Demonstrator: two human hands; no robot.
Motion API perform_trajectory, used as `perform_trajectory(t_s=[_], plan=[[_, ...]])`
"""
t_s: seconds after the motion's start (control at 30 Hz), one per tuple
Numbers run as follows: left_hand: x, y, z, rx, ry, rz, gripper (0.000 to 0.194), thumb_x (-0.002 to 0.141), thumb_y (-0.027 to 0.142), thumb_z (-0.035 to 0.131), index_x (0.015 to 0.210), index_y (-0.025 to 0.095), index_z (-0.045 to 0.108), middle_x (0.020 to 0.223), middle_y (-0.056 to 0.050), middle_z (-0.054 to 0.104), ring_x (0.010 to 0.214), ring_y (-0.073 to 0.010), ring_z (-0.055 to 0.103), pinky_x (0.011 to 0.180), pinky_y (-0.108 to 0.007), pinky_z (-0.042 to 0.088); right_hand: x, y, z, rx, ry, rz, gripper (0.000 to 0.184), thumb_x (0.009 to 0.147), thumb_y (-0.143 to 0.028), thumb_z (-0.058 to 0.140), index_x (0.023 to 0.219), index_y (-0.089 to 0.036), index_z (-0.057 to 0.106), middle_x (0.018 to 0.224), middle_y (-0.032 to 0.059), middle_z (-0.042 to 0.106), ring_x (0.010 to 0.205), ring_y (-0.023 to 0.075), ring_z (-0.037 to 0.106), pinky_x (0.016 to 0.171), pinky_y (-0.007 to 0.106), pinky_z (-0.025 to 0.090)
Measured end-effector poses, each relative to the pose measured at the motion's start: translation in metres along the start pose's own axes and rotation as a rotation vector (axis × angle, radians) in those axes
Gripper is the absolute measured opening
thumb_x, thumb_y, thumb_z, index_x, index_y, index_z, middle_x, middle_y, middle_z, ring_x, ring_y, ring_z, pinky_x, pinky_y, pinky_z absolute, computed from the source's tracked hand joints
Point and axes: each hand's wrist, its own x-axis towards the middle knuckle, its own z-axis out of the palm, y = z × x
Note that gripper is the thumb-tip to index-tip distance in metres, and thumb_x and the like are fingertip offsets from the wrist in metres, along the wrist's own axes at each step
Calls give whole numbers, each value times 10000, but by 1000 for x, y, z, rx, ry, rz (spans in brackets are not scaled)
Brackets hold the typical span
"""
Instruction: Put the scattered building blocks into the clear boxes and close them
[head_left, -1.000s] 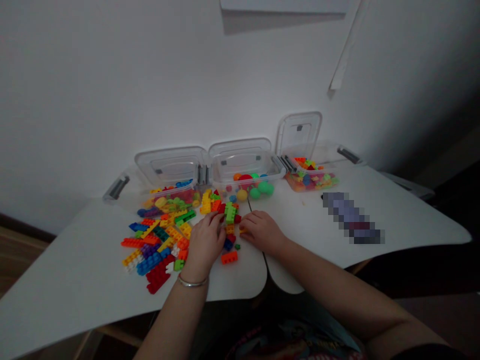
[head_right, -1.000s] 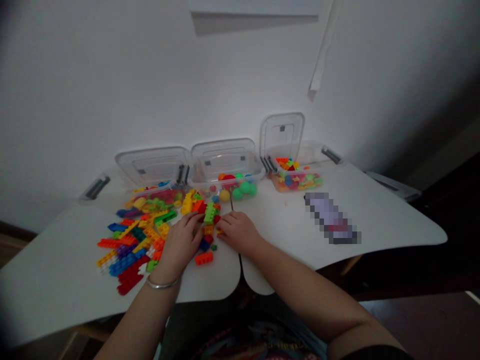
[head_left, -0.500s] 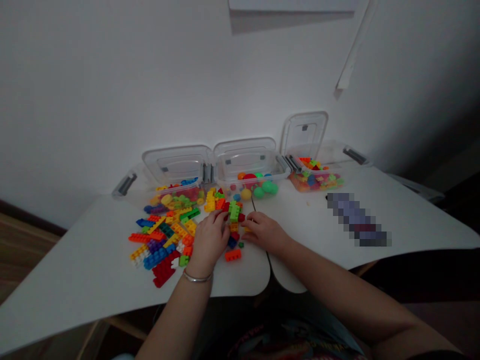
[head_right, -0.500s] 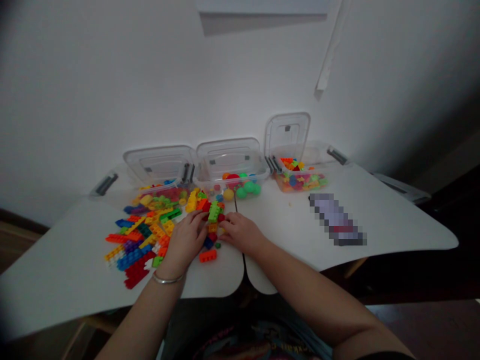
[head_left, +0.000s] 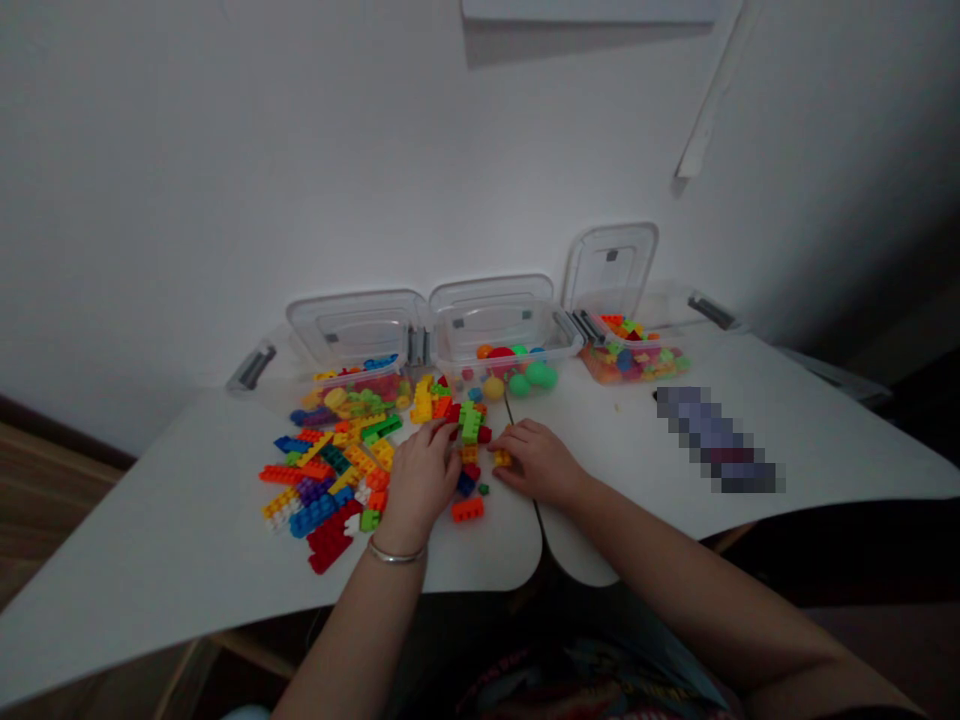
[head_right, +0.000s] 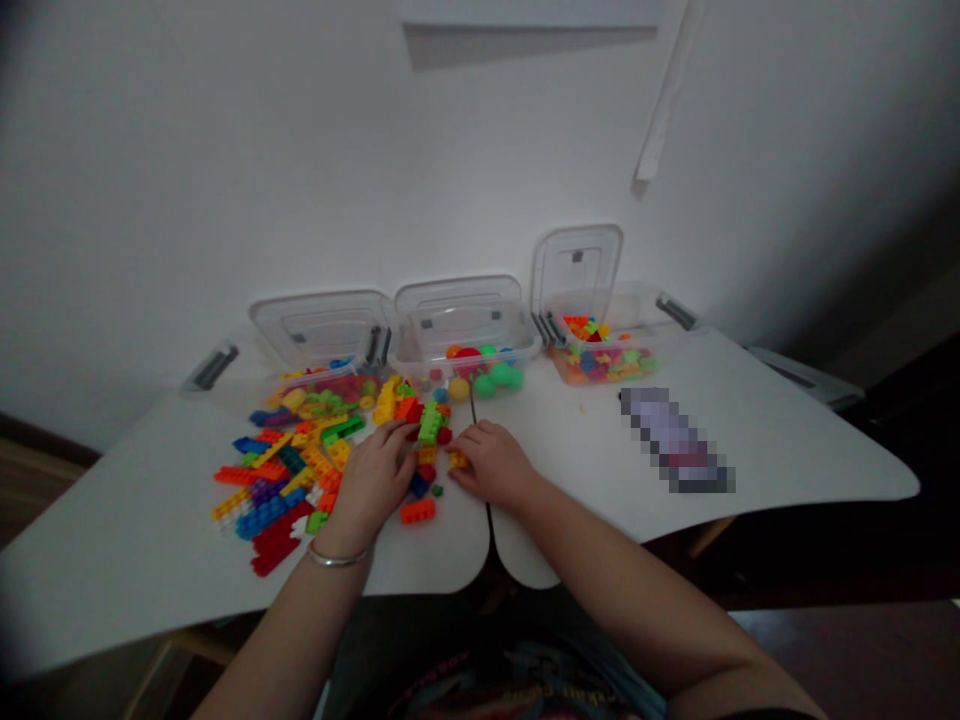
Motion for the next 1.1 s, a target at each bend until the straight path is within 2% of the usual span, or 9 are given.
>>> perform_trajectory(t_s=[0.1,0.23,0.4,0.5,0.6,0.7,0.77,0.97,1.1], plan=[[1,0,-1,-5,-12,-8,382,871,216,495,1234,172,606,1272,-112,611,1116,-273,601,978,-438,488,0,3,2,82,33,18,266,799,-256,706,1052,-182,669,991,82,678,944,223,580,873,384,483],[1,-1,-1,-9,-11,2,373,870,215,494,1222,172,610,1268,-118,613,1125,-276,600,977,-439,492,2,6,-9,255,175,75,234,837,-245,659,1067,-205,648,971,65,672,922,195,609,847,358,507],[0,-1,-1,8,-6,10,374,882,223,479,1234,182,598,1272,-119,607,1121,-282,598,955,-450,497,7,28,-53,235,538,133,205,843,-304,622,1033,-227,620,988,75,661,913,208,622,792,364,529],[0,-1,-1,4,-19,3,374,886,228,476,1234,168,599,1274,-125,604,1130,-286,593,964,-459,492,12,57,-84,229,765,227,258,824,-335,634,1047,-212,596,1026,84,642,900,203,619,767,359,534],[1,-1,-1,-6,-16,5,370,883,222,481,1227,162,604,1267,-130,606,1128,-278,595,972,-452,492,17,88,-113,202,900,339,298,800,-356,650,1048,-205,583,1007,79,636,848,201,616,768,384,531],[1,0,-1,-15,-16,0,374,878,217,490,1229,163,604,1264,-125,607,1125,-277,595,979,-449,487,15,116,-132,106,964,458,290,795,-325,635,1060,-227,569,1030,85,626,792,208,603,759,426,520],[1,0,-1,-19,-19,-2,376,879,219,489,1232,160,603,1263,-122,608,1121,-280,595,977,-453,486,12,132,-137,58,973,523,306,791,-297,622,1082,-240,551,1068,97,610,792,228,602,760,463,512],[0,1,-1,-21,-13,-2,375,876,221,496,1231,160,602,1271,-122,604,1130,-283,589,984,-450,479,2,161,-129,-134,872,531,159,802,-214,526,936,-267,594,1003,77,625,1048,307,581,961,600,415],[0,2,-1,-3,-16,-3,371,888,229,483,1235,170,598,1274,-122,603,1122,-284,592,965,-454,484,1,164,-123,-187,873,570,193,811,-196,488,926,-268,625,1175,88,608,1193,322,531,1012,643,366]])
